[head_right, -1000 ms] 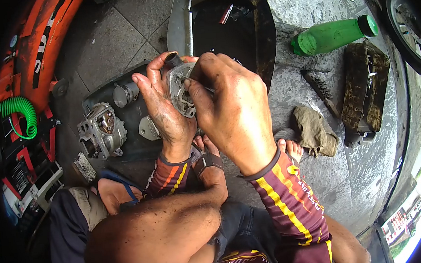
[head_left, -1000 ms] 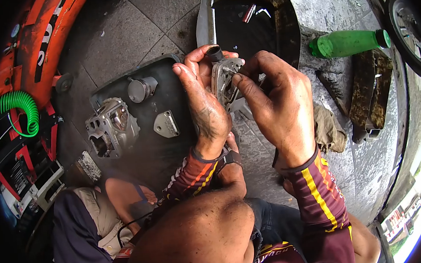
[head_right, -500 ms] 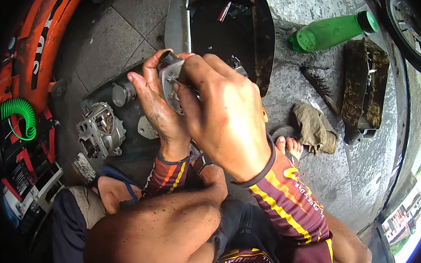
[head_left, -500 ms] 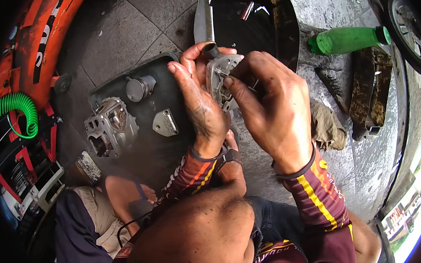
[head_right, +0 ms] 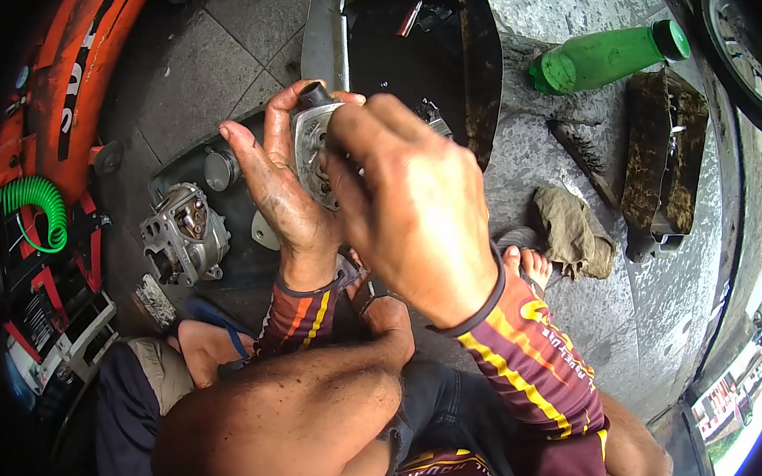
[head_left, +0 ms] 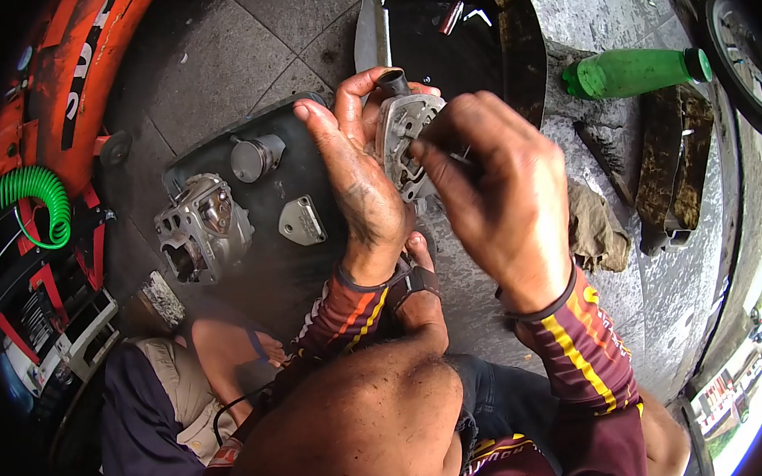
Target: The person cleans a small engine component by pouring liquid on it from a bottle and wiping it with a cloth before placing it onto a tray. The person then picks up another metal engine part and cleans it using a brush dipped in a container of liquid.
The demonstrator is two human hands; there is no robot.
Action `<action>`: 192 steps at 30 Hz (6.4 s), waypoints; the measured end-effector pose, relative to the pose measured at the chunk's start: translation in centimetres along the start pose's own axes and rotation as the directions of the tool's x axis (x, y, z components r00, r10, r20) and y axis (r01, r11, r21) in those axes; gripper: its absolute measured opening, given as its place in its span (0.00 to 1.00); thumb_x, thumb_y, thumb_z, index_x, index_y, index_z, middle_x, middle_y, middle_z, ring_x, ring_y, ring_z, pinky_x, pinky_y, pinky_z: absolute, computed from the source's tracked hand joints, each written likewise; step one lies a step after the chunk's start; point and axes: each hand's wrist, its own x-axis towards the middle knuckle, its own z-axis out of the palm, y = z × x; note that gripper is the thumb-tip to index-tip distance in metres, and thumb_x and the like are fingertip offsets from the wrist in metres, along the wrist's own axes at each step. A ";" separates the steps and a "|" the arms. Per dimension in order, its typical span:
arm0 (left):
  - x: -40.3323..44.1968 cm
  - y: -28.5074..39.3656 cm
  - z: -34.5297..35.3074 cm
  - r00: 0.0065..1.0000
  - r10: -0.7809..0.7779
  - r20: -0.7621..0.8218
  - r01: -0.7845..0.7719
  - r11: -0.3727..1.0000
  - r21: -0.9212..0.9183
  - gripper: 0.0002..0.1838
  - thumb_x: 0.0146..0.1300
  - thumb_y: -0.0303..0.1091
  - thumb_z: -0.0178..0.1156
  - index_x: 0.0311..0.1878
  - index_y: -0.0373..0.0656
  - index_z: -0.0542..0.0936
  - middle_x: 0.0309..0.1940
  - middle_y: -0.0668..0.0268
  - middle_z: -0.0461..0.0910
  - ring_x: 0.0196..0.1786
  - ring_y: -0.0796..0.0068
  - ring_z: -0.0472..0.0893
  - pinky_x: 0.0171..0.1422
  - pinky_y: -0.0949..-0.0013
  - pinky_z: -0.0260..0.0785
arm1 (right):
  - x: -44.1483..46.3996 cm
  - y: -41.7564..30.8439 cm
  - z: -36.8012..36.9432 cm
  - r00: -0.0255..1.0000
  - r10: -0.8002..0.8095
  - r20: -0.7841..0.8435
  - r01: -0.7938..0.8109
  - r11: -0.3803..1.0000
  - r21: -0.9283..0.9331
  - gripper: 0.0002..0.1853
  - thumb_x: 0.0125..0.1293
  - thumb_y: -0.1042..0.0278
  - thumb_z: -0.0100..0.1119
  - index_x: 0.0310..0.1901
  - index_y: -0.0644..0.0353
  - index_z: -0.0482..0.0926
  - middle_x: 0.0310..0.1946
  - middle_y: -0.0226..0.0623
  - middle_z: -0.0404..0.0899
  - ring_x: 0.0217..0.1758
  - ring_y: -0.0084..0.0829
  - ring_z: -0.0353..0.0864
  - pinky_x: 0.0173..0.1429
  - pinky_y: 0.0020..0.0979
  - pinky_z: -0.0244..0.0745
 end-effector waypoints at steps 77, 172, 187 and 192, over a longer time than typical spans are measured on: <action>0.9 -2.0 -2.6 0.790 0.541 0.288 -0.458 0.834 -0.308 0.54 0.63 0.83 0.25 0.65 0.38 0.68 0.48 0.44 0.78 0.52 0.48 0.80 0.62 0.35 0.72 | -0.6 2.1 -1.0 0.968 0.066 0.242 -0.075 0.997 0.031 0.06 0.57 0.71 0.64 0.35 0.63 0.80 0.31 0.46 0.81 0.34 0.52 0.83 0.40 0.46 0.78; 6.8 -5.8 -1.4 0.884 -0.292 0.364 0.450 0.740 -0.499 0.37 0.75 0.63 0.43 0.68 0.37 0.71 0.60 0.47 0.79 0.64 0.51 0.79 0.68 0.45 0.72 | 2.2 1.4 -17.9 0.878 0.174 0.446 0.227 0.669 -0.708 0.33 0.52 0.54 0.76 0.56 0.63 0.74 0.40 0.46 0.81 0.44 0.49 0.84 0.47 0.44 0.79; 6.1 -5.2 -0.8 0.876 -0.280 0.393 0.438 0.802 -0.405 0.41 0.75 0.66 0.42 0.60 0.31 0.78 0.50 0.47 0.84 0.53 0.56 0.85 0.63 0.58 0.78 | 3.8 -1.9 -18.4 0.841 0.181 0.510 0.314 0.605 -0.732 0.28 0.53 0.56 0.75 0.52 0.58 0.76 0.35 0.43 0.84 0.36 0.49 0.85 0.39 0.44 0.78; 6.2 -5.3 -1.0 0.844 -0.286 0.454 0.490 0.756 -0.435 0.41 0.74 0.66 0.43 0.61 0.31 0.77 0.50 0.47 0.84 0.53 0.56 0.85 0.62 0.57 0.79 | 3.7 -1.9 -18.5 0.841 0.153 0.519 0.336 0.604 -0.723 0.27 0.53 0.57 0.75 0.52 0.58 0.76 0.36 0.42 0.84 0.37 0.48 0.86 0.39 0.44 0.78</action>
